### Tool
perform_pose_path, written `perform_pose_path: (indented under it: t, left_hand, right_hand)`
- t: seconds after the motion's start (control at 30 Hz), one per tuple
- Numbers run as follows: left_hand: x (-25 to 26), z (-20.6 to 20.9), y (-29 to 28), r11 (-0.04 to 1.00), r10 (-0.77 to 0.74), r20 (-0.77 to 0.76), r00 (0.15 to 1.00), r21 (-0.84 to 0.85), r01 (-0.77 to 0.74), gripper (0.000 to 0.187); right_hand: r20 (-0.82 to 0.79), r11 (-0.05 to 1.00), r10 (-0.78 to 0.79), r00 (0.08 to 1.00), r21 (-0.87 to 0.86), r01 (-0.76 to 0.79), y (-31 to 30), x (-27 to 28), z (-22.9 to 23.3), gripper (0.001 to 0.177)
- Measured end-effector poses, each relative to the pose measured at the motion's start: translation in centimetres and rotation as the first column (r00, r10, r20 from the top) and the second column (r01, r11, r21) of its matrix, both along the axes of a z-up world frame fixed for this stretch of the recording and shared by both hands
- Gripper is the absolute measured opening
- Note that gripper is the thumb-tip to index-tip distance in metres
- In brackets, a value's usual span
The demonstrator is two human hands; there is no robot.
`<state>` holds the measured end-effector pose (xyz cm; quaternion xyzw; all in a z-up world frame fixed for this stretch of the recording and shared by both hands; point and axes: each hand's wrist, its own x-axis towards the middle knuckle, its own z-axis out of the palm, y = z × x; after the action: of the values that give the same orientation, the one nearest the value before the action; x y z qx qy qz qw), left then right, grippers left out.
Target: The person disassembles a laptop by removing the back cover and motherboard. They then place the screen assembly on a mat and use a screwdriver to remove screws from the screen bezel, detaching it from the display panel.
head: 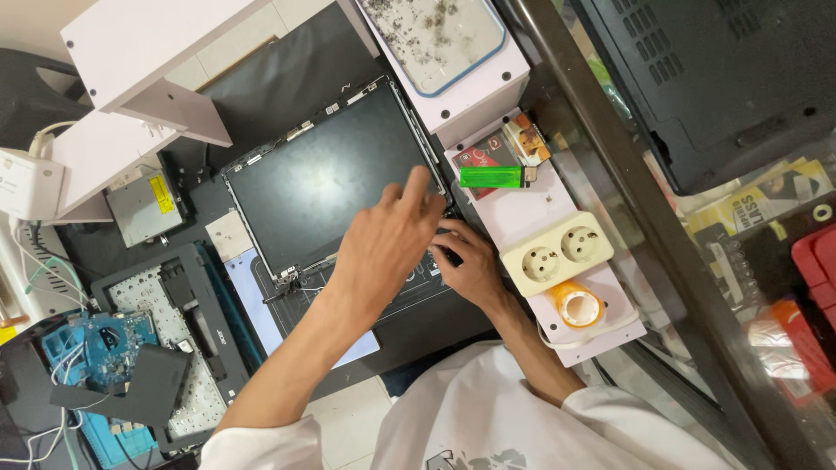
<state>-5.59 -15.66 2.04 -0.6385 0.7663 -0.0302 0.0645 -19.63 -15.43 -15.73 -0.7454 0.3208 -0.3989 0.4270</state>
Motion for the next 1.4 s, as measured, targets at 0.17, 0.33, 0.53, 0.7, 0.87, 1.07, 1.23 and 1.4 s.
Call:
perform_pose_path:
  t: [0.17, 0.33, 0.53, 0.7, 0.87, 1.07, 1.23, 1.4]
  left_hand:
    - [0.0, -0.2, -0.4, 0.998, -0.029, 0.048, 0.998, -0.05, 0.032, 0.012]
    - [-0.2, -0.1, -0.5, 0.999, 0.019, 0.173, 0.985, -0.033, -0.013, 0.011]
    - [-0.4, -0.6, -0.4, 0.991, 0.069, 0.163, 0.984, -0.121, -0.05, 0.013]
    - [0.0, -0.9, -0.6, 0.991, -0.062, 0.051, 0.997, -0.119, 0.067, 0.01]
    - [0.1, -1.4, -0.6, 0.996, -0.024, 0.101, 0.995, -0.082, 0.032, 0.005]
    - [-0.5, -1.2, -0.7, 0.991, 0.055, 0.167, 0.984, -0.126, -0.034, 0.009]
    - [-0.4, -1.2, -0.5, 0.986, -0.031, 0.11, 0.993, -0.162, 0.049, 0.011]
    - [-0.7, -1.4, 0.1, 0.994, -0.005, 0.072, 0.997, -0.111, 0.013, 0.01]
  right_hand:
    - [0.009, 1.0, 0.003, 1.0, -0.006, -0.003, 0.0, -0.1, -0.1, 0.018]
    - [0.007, 0.994, 0.022, 1.0, 0.106, -0.023, 0.0, -0.1, -0.2, 0.017]
    - [0.022, 0.999, 0.007, 1.0, -0.041, -0.006, 0.1, -0.2, -0.8, 0.019]
    - [-0.011, 0.999, -0.003, 1.0, 0.034, 0.004, 0.0, 0.0, -1.0, 0.018]
    - [-0.012, 1.0, -0.016, 1.0, 0.011, 0.016, 0.3, 0.0, -1.2, 0.019]
    - [0.01, 1.0, -0.007, 1.0, -0.014, 0.008, 0.0, 0.0, -1.1, 0.021]
    - [-0.007, 1.0, -0.007, 1.0, 0.011, 0.007, 0.2, 0.1, -1.5, 0.021]
    - [-0.021, 0.999, -0.028, 0.999, -0.037, 0.027, 0.4, 0.0, -2.2, 0.032]
